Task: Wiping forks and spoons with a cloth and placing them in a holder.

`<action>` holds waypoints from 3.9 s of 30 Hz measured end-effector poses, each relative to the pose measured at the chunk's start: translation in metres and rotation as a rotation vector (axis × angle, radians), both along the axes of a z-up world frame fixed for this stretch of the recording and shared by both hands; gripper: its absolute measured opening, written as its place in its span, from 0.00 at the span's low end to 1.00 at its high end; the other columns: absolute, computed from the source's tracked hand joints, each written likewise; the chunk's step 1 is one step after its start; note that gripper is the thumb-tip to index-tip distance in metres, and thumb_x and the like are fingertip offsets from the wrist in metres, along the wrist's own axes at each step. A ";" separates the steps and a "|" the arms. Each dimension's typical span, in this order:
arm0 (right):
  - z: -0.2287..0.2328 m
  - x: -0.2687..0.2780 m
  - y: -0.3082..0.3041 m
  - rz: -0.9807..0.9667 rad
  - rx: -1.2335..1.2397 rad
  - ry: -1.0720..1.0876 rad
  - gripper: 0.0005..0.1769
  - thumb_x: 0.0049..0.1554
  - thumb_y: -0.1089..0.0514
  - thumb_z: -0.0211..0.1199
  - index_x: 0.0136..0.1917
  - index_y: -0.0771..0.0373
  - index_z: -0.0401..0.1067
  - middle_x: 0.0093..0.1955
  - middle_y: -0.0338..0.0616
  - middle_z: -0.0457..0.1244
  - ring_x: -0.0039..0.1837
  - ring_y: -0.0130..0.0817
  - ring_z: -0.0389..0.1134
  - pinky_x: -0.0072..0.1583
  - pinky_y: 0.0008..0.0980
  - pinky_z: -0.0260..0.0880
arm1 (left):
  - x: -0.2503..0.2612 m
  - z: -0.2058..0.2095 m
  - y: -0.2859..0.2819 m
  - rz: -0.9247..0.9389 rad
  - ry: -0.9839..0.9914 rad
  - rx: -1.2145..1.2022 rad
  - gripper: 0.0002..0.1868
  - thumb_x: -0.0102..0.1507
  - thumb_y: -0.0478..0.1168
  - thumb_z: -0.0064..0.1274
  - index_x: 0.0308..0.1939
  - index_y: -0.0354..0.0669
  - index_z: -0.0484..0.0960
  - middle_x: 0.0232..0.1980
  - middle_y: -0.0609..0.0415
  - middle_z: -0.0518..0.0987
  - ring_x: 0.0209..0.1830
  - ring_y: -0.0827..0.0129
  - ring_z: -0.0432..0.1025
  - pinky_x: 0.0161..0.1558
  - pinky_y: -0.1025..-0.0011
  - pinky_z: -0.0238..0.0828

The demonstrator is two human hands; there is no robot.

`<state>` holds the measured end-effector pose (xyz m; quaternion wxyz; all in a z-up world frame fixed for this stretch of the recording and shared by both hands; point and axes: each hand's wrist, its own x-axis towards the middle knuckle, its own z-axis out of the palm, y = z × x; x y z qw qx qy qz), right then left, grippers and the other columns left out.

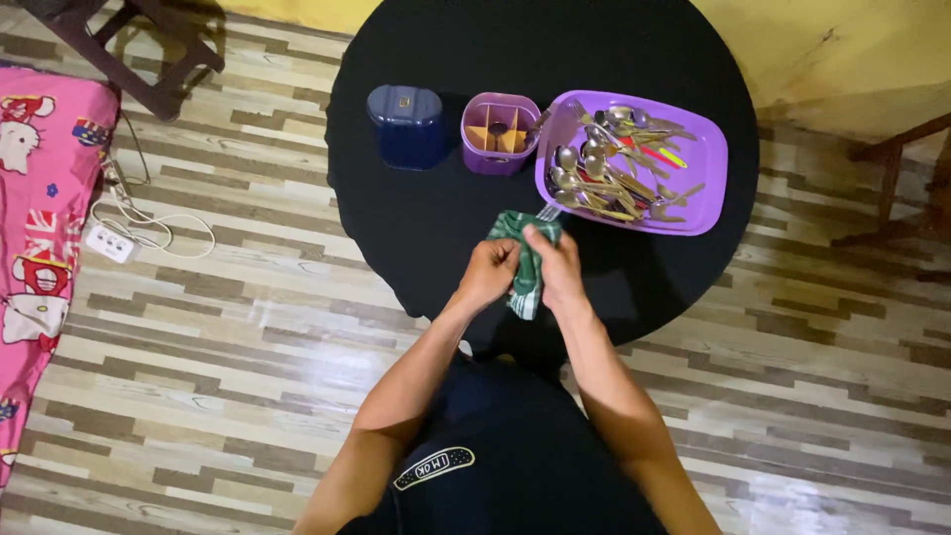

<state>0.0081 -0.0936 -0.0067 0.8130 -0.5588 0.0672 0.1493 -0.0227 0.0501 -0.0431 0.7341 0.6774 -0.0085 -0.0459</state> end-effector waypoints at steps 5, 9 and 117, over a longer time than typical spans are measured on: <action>0.030 0.037 -0.027 -0.125 -0.003 -0.049 0.10 0.59 0.57 0.68 0.51 0.64 0.76 0.44 0.40 0.69 0.42 0.30 0.70 0.46 0.33 0.73 | -0.009 0.042 -0.027 0.098 0.063 -0.027 0.14 0.71 0.41 0.50 0.32 0.38 0.80 0.24 0.62 0.73 0.21 0.81 0.64 0.25 0.76 0.62; 0.050 0.041 -0.039 -0.147 0.032 -0.071 0.09 0.57 0.59 0.67 0.51 0.64 0.77 0.45 0.39 0.70 0.44 0.29 0.71 0.48 0.30 0.74 | -0.006 0.026 -0.048 0.147 0.036 -0.013 0.15 0.71 0.40 0.51 0.31 0.36 0.80 0.25 0.63 0.74 0.26 0.82 0.63 0.30 0.77 0.61; 0.059 0.012 -0.064 0.034 0.033 -0.303 0.10 0.61 0.59 0.66 0.56 0.62 0.75 0.51 0.37 0.69 0.52 0.26 0.68 0.57 0.31 0.69 | -0.024 0.074 -0.084 0.363 -0.405 0.108 0.06 0.62 0.28 0.52 0.43 0.35 0.80 0.36 0.57 0.78 0.36 0.77 0.72 0.37 0.76 0.70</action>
